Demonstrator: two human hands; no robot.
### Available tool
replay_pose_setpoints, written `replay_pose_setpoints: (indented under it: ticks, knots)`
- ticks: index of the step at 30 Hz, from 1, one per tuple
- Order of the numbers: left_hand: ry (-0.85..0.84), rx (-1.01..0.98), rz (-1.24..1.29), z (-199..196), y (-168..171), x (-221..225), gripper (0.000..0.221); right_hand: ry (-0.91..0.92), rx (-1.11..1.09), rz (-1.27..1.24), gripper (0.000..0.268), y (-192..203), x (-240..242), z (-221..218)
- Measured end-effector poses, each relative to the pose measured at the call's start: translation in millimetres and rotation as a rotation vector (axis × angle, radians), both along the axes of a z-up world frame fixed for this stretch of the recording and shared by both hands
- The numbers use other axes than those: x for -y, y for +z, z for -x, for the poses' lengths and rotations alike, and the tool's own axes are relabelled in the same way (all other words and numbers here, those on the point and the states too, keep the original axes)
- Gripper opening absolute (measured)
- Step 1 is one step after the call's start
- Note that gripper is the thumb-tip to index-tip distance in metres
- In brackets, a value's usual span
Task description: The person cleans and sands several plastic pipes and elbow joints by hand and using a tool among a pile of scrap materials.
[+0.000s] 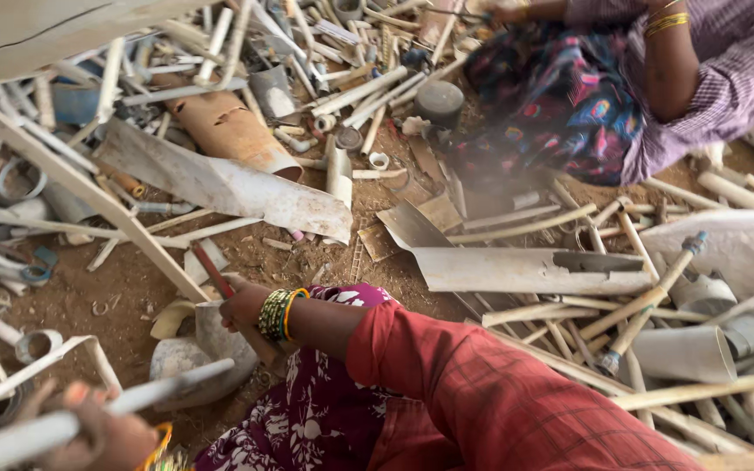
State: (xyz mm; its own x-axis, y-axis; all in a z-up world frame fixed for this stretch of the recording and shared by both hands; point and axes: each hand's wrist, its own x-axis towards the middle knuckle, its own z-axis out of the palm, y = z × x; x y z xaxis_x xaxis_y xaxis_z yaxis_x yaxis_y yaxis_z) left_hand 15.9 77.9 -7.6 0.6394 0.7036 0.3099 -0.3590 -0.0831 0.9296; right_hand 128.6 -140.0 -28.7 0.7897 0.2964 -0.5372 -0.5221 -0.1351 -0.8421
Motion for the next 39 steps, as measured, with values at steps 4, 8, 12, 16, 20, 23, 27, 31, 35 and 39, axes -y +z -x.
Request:
replay_pose_setpoints:
  ticks: [4,8,12,16,20,23,27,31,35,39]
  knots:
    - [-0.029,-0.065,-0.045,-16.4,-9.0,24.9,0.02,-0.023,-0.015,-0.278,0.078,-6.6,-7.6,-4.3]
    - [-0.103,-0.124,0.014,-18.2,-9.3,33.0,0.02,-0.084,-0.192,-0.525,0.077,26.1,-26.8,9.5]
    - [-0.096,-0.014,0.094,-10.9,-0.9,33.8,0.026,0.179,-0.106,-0.402,0.079,11.2,-36.8,32.0]
    - [-0.126,-0.004,0.077,-5.9,18.2,34.5,0.022,0.434,-0.028,-0.103,0.047,-43.0,-40.0,43.3]
    - [-0.056,0.066,0.107,-6.5,35.1,28.3,0.034,0.342,-0.083,-0.176,0.078,-18.6,-41.4,47.2]
    - [-0.053,0.049,0.075,1.4,24.7,9.4,0.034,0.394,-0.027,-0.135,0.082,8.0,-38.9,51.8]
    - [0.019,0.093,0.161,-8.2,1.8,-43.4,0.04,0.529,-0.163,-0.101,0.074,35.7,-36.8,51.2]
    - [0.089,0.126,0.034,-8.0,10.4,-31.9,0.041,0.597,0.096,-0.074,0.073,60.4,-44.5,79.2]
    - [0.14,0.139,-0.128,-13.8,39.4,-2.9,0.039,0.58,0.312,0.029,0.074,52.3,-54.2,104.5]
    - [0.117,0.163,-0.008,-14.8,46.4,0.4,0.036,0.573,0.137,0.037,0.078,2.2,-60.2,88.6]
